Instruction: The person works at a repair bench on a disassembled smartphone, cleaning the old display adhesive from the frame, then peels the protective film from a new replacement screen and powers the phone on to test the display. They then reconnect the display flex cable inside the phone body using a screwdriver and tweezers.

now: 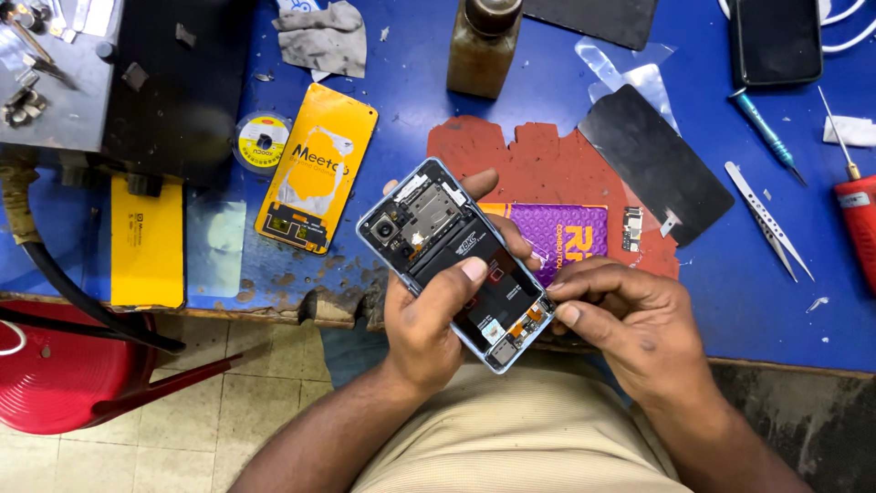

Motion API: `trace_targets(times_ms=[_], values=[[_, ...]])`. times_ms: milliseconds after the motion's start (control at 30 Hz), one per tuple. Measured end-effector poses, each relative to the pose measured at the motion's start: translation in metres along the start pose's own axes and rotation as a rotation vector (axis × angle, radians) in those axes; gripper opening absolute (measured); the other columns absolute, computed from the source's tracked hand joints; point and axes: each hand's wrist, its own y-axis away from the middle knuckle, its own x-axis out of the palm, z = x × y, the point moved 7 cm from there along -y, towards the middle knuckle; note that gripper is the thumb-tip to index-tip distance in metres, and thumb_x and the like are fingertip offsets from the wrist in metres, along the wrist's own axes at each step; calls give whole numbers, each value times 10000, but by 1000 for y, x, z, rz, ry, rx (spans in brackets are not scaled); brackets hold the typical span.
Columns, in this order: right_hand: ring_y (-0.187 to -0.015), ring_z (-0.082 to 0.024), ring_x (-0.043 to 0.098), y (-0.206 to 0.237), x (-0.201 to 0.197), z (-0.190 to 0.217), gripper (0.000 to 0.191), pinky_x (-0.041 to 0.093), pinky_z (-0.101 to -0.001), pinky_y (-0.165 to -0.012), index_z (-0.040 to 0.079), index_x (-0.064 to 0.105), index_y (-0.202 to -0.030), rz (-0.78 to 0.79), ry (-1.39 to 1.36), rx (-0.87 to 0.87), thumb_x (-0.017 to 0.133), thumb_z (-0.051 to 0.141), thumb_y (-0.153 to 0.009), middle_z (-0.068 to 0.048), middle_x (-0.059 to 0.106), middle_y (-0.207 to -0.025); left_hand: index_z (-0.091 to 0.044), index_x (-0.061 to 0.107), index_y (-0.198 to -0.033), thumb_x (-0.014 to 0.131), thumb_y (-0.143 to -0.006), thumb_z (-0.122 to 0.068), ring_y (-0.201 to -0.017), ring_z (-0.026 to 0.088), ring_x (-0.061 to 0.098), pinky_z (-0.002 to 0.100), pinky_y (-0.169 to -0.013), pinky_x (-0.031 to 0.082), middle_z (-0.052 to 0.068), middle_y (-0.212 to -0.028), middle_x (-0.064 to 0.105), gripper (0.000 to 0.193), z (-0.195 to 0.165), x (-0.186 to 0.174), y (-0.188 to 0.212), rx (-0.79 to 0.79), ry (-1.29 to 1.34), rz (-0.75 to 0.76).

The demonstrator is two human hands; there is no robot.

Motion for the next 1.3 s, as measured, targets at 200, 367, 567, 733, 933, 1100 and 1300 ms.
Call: trace_targets(times_ms=[200,367,567,733,933,1100,1300], values=[[-949,-201,697,1,-4,-4,166,599,-335,-842,-71,721,-1078,-7,-35,0,711,-82,-912,-173,706,-1092,117,312,-1571,474,-884,-75,-1098,244,656,397,-1060,533,190,-1145,668,732,1,1,1,26,-69,22],[-891,-228,698,0,-2,2,179,611,-356,-782,-50,721,-1122,-119,-135,64,687,-54,-946,-217,708,-1044,105,270,-1595,496,-883,-94,-1087,288,660,450,-1032,549,209,-1133,650,773,8,3,-3,-46,145,58],[-1039,-289,660,25,48,74,246,584,-369,-886,94,795,-1079,42,1136,-792,761,46,-840,-123,605,-1283,110,249,-1607,513,-886,-119,-1101,310,660,467,-1046,551,230,-1144,643,801,5,1,-7,-35,161,66],[-1023,-291,661,27,37,84,202,600,-347,-824,61,748,-993,-79,920,-738,793,126,-808,-181,636,-1256,108,239,-1609,520,-879,-141,-1059,338,676,486,-980,567,240,-1109,652,821,-2,-6,-10,-1,156,25],[-947,-206,733,26,15,74,112,606,-278,-771,19,723,-981,-153,748,-567,749,82,-892,-149,724,-1150,123,233,-1614,535,-881,-144,-1067,347,680,494,-1007,563,248,-1106,655,837,-8,-2,-10,11,141,43],[-910,-188,759,15,3,46,129,640,-295,-811,-42,731,-1059,-82,293,-237,677,15,-956,-158,749,-1075,118,233,-1608,540,-890,-144,-1079,333,673,487,-1018,560,241,-1115,650,823,-11,9,-8,-11,144,74],[-855,-184,721,0,2,24,154,628,-309,-751,-74,766,-1055,67,73,-56,694,-47,-921,-173,705,-1074,119,260,-1603,525,-902,-130,-1102,286,656,443,-1042,543,219,-1128,654,789,-11,13,-6,-34,76,86]])
